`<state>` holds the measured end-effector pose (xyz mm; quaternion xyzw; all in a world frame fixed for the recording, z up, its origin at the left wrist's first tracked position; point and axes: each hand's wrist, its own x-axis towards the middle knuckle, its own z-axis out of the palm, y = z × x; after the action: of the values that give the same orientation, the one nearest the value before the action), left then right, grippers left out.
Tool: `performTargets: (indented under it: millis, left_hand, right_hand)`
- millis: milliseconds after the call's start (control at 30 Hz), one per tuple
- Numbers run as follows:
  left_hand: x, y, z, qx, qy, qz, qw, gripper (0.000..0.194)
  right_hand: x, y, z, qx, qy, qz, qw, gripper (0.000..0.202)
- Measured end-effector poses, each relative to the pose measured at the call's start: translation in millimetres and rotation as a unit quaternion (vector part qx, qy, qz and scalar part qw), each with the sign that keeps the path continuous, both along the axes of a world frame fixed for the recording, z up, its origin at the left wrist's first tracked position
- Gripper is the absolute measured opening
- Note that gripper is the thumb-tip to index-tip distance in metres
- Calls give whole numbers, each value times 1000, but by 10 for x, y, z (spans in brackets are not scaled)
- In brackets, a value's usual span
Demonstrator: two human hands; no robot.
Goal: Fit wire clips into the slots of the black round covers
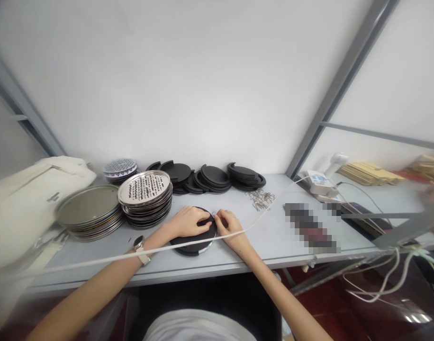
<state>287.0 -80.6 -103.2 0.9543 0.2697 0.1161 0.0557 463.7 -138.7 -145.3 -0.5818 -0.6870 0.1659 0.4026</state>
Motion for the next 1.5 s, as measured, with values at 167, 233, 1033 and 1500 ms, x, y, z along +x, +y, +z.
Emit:
performTargets:
  millis: [167,233,1033,1500]
  left_hand:
    - [2,6,-10,7,7,7,1000,32]
    - [2,6,-8,12,6,5,1000,33]
    - [12,-1,12,17,11,5,1000,33]
    - [1,26,-14,-2,-16,8,1000,37]
  right_hand:
    - [26,11,2,23,28,-12,999,25]
    - [35,14,7,25,53,-13,998,26]
    - [101,73,-140,-32,96,70,992,27]
    - [97,71,-146,-45,114,85,989,25]
